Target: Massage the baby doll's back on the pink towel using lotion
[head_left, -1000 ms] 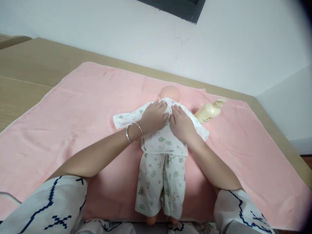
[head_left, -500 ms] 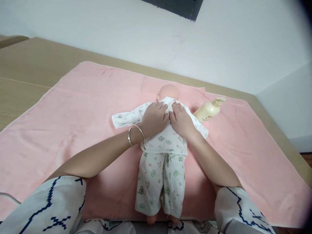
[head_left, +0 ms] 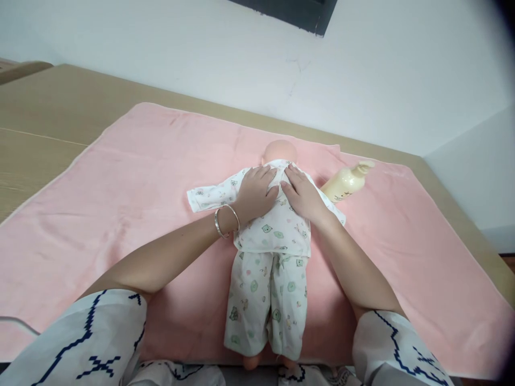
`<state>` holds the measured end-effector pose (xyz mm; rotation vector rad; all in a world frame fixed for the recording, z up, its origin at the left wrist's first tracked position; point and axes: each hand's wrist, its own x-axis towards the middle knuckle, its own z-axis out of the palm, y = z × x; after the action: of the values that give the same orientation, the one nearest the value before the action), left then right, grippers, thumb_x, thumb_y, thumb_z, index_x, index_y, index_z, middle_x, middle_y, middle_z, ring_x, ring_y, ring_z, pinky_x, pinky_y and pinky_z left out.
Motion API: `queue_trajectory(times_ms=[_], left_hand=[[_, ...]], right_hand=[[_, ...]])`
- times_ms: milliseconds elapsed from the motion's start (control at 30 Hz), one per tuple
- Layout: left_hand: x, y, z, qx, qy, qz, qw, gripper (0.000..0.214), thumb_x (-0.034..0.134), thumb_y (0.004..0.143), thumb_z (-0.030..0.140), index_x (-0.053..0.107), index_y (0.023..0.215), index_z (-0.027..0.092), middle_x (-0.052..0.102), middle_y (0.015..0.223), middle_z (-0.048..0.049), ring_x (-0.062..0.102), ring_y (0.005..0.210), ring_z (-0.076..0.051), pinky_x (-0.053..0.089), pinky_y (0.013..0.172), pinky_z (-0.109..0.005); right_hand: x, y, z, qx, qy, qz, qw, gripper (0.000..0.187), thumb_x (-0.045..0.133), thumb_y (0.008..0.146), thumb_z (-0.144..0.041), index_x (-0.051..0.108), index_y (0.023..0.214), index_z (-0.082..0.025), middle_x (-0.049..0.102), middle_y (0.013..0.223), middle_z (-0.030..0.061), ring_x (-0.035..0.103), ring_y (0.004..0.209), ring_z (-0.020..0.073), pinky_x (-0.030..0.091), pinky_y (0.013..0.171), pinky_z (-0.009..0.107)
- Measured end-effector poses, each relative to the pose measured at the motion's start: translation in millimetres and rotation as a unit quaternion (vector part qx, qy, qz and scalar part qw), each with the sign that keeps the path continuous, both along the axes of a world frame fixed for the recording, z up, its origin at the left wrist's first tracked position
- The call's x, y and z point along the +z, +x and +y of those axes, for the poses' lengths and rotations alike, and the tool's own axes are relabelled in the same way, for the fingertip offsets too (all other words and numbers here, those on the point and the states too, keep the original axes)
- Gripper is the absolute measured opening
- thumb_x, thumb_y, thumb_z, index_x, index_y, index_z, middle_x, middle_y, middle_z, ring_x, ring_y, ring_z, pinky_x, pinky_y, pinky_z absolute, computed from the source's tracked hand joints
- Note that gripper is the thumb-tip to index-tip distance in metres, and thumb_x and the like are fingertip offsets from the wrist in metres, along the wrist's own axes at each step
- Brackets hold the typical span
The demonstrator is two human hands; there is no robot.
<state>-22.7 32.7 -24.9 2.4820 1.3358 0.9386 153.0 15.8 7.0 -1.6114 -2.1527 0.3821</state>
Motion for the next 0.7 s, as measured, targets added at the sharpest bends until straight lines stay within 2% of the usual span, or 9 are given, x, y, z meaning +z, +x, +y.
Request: queue_trajectory(times_ms=[133, 300, 367, 467, 533, 633, 700], left_hand=[[0.9, -1.8, 2.4, -0.013, -0.004, 0.0, 1.0, 0.053, 0.038, 0.094, 0.028, 0.053, 0.141, 0.008, 0.058, 0.145, -0.0163, 0.049, 0.138, -0.029, 0.034, 0.12, -0.048], [1.5, -3.5, 3.2, -0.01, -0.013, -0.018, 1.0, 0.051, 0.043, 0.091, 0.028, 0.057, 0.137, 0.012, 0.062, 0.141, -0.0128, 0.053, 0.132, -0.028, 0.038, 0.117, -0.047], [1.7, -3.8, 3.1, -0.011, -0.016, -0.024, 1.0, 0.05, 0.044, 0.091, 0.029, 0.058, 0.136, 0.013, 0.063, 0.14, -0.0115, 0.054, 0.13, -0.028, 0.038, 0.117, -0.046], [1.5, -3.8, 3.3, -0.013, -0.015, -0.033, 0.999, 0.049, 0.044, 0.09, 0.03, 0.058, 0.135, 0.015, 0.064, 0.139, -0.0104, 0.055, 0.129, -0.028, 0.039, 0.115, -0.046], [0.8, -3.4, 3.5, -0.012, -0.01, -0.036, 0.999, 0.049, 0.045, 0.09, 0.028, 0.058, 0.134, 0.014, 0.064, 0.138, -0.0107, 0.055, 0.128, -0.028, 0.039, 0.115, -0.046], [-0.8, -2.8, 3.6, -0.012, -0.001, -0.039, 0.999, 0.049, 0.045, 0.09, 0.027, 0.058, 0.135, 0.011, 0.064, 0.138, -0.0124, 0.055, 0.128, -0.029, 0.038, 0.115, -0.046], [-2.0, -2.7, 3.6, -0.012, 0.001, -0.041, 0.999, 0.049, 0.044, 0.091, 0.027, 0.058, 0.136, 0.011, 0.064, 0.138, -0.0127, 0.055, 0.128, -0.028, 0.038, 0.115, -0.045]], right_hand=[[2.4, -1.0, -4.3, -0.002, 0.016, -0.005, 1.0, 0.061, 0.037, 0.101, -0.042, 0.046, 0.151, -0.008, 0.04, 0.162, 0.0172, 0.03, 0.155, 0.0287, 0.024, 0.127, 0.052], [16.0, -5.2, -19.5, 0.011, 0.018, 0.003, 1.0, 0.055, 0.04, 0.099, -0.034, 0.049, 0.151, -0.018, 0.04, 0.163, 0.0121, 0.032, 0.154, 0.0276, 0.027, 0.126, 0.055], [15.3, -8.6, -22.4, 0.001, 0.05, 0.012, 0.999, 0.057, 0.039, 0.099, -0.033, 0.042, 0.155, -0.019, 0.03, 0.168, 0.0106, 0.024, 0.157, 0.0269, 0.026, 0.126, 0.056], [5.9, -12.8, -19.4, -0.034, 0.085, 0.004, 0.996, 0.063, 0.038, 0.1, -0.036, 0.03, 0.16, -0.018, 0.015, 0.172, 0.01, 0.006, 0.16, 0.0295, 0.02, 0.126, 0.061], [-0.3, -13.3, -15.0, -0.038, 0.053, -0.015, 0.998, 0.065, 0.037, 0.101, -0.041, 0.028, 0.16, -0.016, 0.017, 0.171, 0.0129, 0.004, 0.16, 0.0327, 0.016, 0.125, 0.065], [-1.5, -11.1, -12.9, -0.028, -0.006, -0.022, 0.999, 0.066, 0.034, 0.102, -0.047, 0.031, 0.159, -0.014, 0.024, 0.169, 0.0168, 0.013, 0.159, 0.0344, 0.014, 0.125, 0.065], [1.3, -10.3, -15.3, -0.033, 0.016, -0.009, 0.999, 0.068, 0.035, 0.102, -0.048, 0.028, 0.16, -0.013, 0.018, 0.17, 0.0173, 0.01, 0.159, 0.0337, 0.014, 0.126, 0.063]])
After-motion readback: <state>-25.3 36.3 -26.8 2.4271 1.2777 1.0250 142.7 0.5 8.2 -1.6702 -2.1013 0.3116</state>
